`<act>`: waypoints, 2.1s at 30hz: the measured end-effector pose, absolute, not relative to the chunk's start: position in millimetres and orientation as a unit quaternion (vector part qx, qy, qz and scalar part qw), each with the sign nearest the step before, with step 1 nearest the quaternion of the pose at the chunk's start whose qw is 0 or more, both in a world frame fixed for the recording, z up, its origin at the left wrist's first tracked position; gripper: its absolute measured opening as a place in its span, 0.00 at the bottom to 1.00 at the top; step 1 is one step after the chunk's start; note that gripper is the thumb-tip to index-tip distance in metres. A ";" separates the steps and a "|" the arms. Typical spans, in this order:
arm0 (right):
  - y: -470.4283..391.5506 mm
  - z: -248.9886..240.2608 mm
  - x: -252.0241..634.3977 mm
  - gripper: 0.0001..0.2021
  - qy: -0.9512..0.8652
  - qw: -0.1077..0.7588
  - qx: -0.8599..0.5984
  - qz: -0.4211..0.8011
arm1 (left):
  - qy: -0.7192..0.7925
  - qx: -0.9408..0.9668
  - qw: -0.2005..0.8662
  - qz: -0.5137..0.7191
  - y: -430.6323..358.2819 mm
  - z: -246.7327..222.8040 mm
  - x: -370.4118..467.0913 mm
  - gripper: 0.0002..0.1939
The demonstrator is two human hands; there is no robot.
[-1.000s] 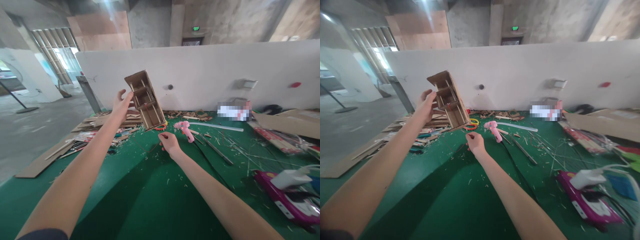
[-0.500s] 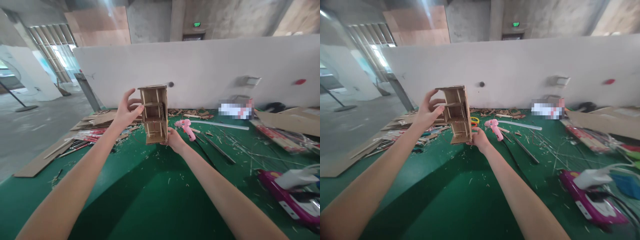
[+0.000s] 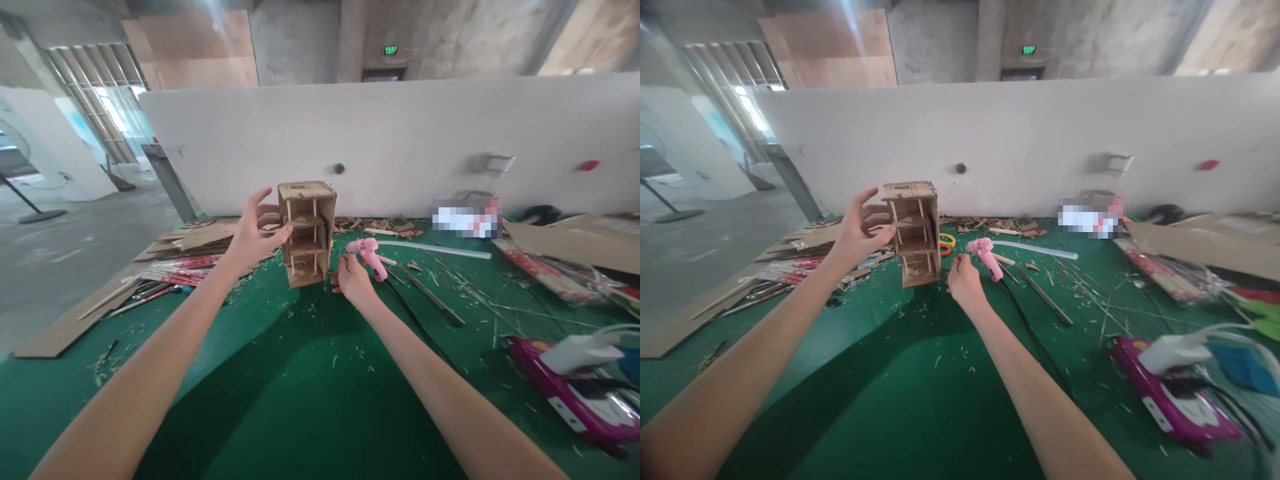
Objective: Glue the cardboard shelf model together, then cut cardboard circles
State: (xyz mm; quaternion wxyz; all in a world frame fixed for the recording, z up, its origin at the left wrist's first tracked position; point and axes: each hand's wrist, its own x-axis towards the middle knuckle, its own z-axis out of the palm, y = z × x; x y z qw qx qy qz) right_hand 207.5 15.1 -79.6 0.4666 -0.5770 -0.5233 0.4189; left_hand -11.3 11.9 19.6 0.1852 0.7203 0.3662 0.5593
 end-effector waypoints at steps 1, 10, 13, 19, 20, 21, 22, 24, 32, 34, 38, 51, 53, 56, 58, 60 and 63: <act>13.7 -80.9 210.4 0.10 -0.544 0.461 -0.584 0.389 | 0.371 0.720 0.182 0.557 11.9 18.4 -10.9 0.40; -4.2 -86.9 217.1 0.12 -0.673 0.403 -0.578 0.226 | 0.397 0.723 0.153 0.545 13.9 12.0 -10.6 0.40; -4.5 -88.3 215.3 0.12 -0.693 0.391 -0.571 0.201 | 0.398 0.720 0.158 0.546 14.4 12.1 -7.3 0.41; -4.0 -88.3 215.0 0.12 -0.706 0.376 -0.572 0.183 | 0.408 0.713 0.153 0.549 23.5 7.4 -3.1 0.42; -4.0 -88.0 214.9 0.12 -0.706 0.374 -0.574 0.181 | 0.411 0.709 0.155 0.552 25.3 6.7 -3.2 0.42; -4.2 -87.7 214.8 0.12 -0.707 0.371 -0.575 0.180 | 0.412 0.705 0.158 0.555 27.0 6.3 -3.4 0.41; -4.3 -87.4 214.7 0.13 -0.708 0.368 -0.575 0.180 | 0.412 0.701 0.161 0.560 28.5 6.2 -3.8 0.41; -4.9 -86.6 214.4 0.13 -0.711 0.362 -0.575 0.180 | 0.409 0.693 0.166 0.570 30.7 6.5 -4.7 0.41; -8.6 -82.1 213.3 0.13 -0.719 0.340 -0.579 0.178 | 0.398 0.686 0.176 0.584 40.6 -0.2 -11.1 0.40; -9.4 -81.6 213.3 0.14 -0.721 0.337 -0.579 0.177 | 0.397 0.689 0.180 0.578 43.1 -3.6 -13.9 0.39; -10.6 -81.8 213.1 0.14 -0.725 0.331 -0.579 0.174 | 0.387 0.704 0.182 0.566 44.8 -8.3 -18.8 0.37; -11.5 -80.3 212.3 0.14 -0.738 0.312 -0.577 0.160 | 0.358 0.726 0.167 0.563 46.0 -15.9 -22.2 0.35; -11.5 -80.6 212.0 0.14 -0.739 0.310 -0.577 0.158 | 0.349 0.732 0.168 0.560 45.9 -16.3 -22.5 0.35; -11.8 -81.1 211.9 0.14 -0.740 0.307 -0.577 0.158 | 0.339 0.737 0.163 0.561 45.0 -16.3 -23.5 0.37; -12.0 -81.3 212.1 0.14 -0.740 0.305 -0.578 0.158 | 0.341 0.740 0.153 0.559 44.1 -15.6 -24.7 0.38; -12.3 -81.2 212.3 0.14 -0.741 0.303 -0.578 0.157 | 0.347 0.744 0.142 0.553 43.4 -14.7 -26.6 0.38; -12.5 -80.7 212.8 0.14 -0.744 0.302 -0.575 0.156 | 0.358 0.742 0.138 0.549 44.3 -13.7 -30.9 0.37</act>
